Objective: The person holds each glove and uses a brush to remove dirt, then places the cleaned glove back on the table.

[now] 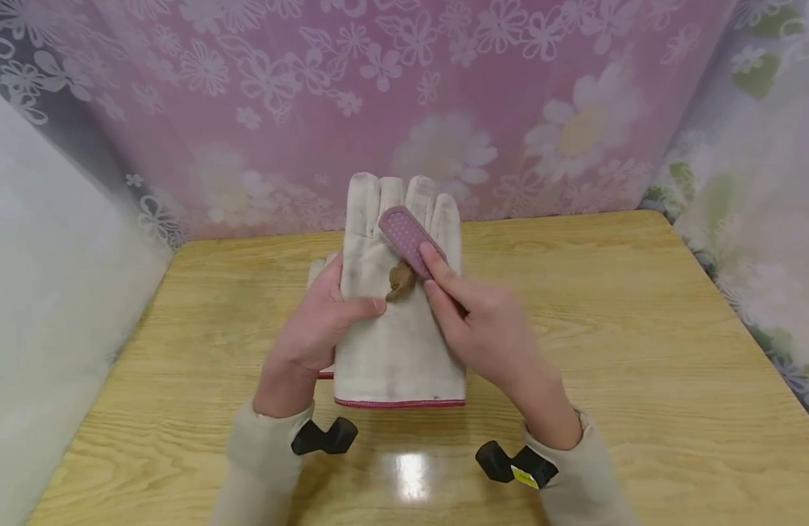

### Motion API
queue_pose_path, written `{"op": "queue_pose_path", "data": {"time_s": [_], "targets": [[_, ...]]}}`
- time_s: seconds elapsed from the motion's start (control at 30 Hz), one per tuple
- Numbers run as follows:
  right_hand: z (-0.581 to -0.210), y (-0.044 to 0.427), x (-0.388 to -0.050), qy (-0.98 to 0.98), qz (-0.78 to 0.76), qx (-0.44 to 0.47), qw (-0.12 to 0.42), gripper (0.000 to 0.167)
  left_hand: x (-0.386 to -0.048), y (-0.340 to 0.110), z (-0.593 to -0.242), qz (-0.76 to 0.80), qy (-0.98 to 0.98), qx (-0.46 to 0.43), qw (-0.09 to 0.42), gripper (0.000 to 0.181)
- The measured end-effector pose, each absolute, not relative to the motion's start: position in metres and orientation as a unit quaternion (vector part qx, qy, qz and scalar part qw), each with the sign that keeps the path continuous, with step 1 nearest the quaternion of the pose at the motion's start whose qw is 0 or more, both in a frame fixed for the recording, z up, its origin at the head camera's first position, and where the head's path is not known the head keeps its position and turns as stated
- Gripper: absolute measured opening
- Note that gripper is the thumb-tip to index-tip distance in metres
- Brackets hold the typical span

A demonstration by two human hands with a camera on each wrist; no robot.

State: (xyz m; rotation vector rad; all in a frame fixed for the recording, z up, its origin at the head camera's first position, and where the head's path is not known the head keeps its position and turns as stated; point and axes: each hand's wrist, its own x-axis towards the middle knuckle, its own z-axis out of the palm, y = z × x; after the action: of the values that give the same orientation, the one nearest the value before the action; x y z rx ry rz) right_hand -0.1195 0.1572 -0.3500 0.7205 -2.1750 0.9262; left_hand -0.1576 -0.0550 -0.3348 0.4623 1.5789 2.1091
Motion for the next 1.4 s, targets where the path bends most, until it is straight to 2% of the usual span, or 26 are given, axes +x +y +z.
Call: {"op": "queue_pose_path", "data": {"time_s": [0.1,0.2,0.27,0.37,0.5,0.57,0.63,0.87,0.97,1.1,1.27,1.4], "targets": [[-0.344,0.162,-0.118,-0.830,0.404,0.242,0.297,0.052,-0.161,-0.054,-0.338,0.791,0.547,0.140,0.236,0.073],[-0.338,0.163,-0.113,-0.824,0.438,0.212,0.289,0.055,-0.162,-0.053,-0.342,0.808,0.527,0.115,0.237,0.073],[-0.336,0.158,-0.108,-0.820,0.446,0.201,0.296,0.054,-0.162,-0.048,-0.344,0.820,0.522,0.104,0.213,0.074],[-0.338,0.141,-0.099,-0.835,0.417,0.193,0.303,0.052,-0.158,-0.037,-0.346,0.829,0.535,0.107,0.120,0.076],[-0.349,0.113,-0.093,-0.866,0.330,0.201,0.317,0.054,-0.152,-0.022,-0.347,0.823,0.551,0.131,-0.036,0.072],[-0.354,0.104,-0.093,-0.870,0.302,0.213,0.326,0.055,-0.150,-0.018,-0.346,0.825,0.539,0.146,-0.086,0.070],[-0.356,0.102,-0.094,-0.869,0.303,0.212,0.329,0.057,-0.146,-0.014,-0.345,0.821,0.537,0.156,-0.116,0.069],[-0.355,0.121,-0.110,-0.845,0.399,0.145,0.326,0.057,-0.128,0.003,-0.351,0.739,0.620,0.235,-0.119,0.064],[-0.359,0.120,-0.111,-0.842,0.385,0.172,0.335,0.055,-0.131,0.001,-0.352,0.743,0.620,0.231,-0.102,0.065],[-0.363,0.114,-0.104,-0.859,0.365,0.211,0.291,0.058,-0.144,-0.014,-0.351,0.794,0.563,0.212,-0.085,0.064],[-0.359,0.109,-0.090,-0.886,0.316,0.230,0.248,0.062,-0.156,-0.030,-0.348,0.821,0.528,0.190,-0.106,0.061],[-0.358,0.105,-0.083,-0.893,0.268,0.242,0.269,0.065,-0.160,-0.033,-0.344,0.839,0.501,0.173,-0.121,0.064]]}}
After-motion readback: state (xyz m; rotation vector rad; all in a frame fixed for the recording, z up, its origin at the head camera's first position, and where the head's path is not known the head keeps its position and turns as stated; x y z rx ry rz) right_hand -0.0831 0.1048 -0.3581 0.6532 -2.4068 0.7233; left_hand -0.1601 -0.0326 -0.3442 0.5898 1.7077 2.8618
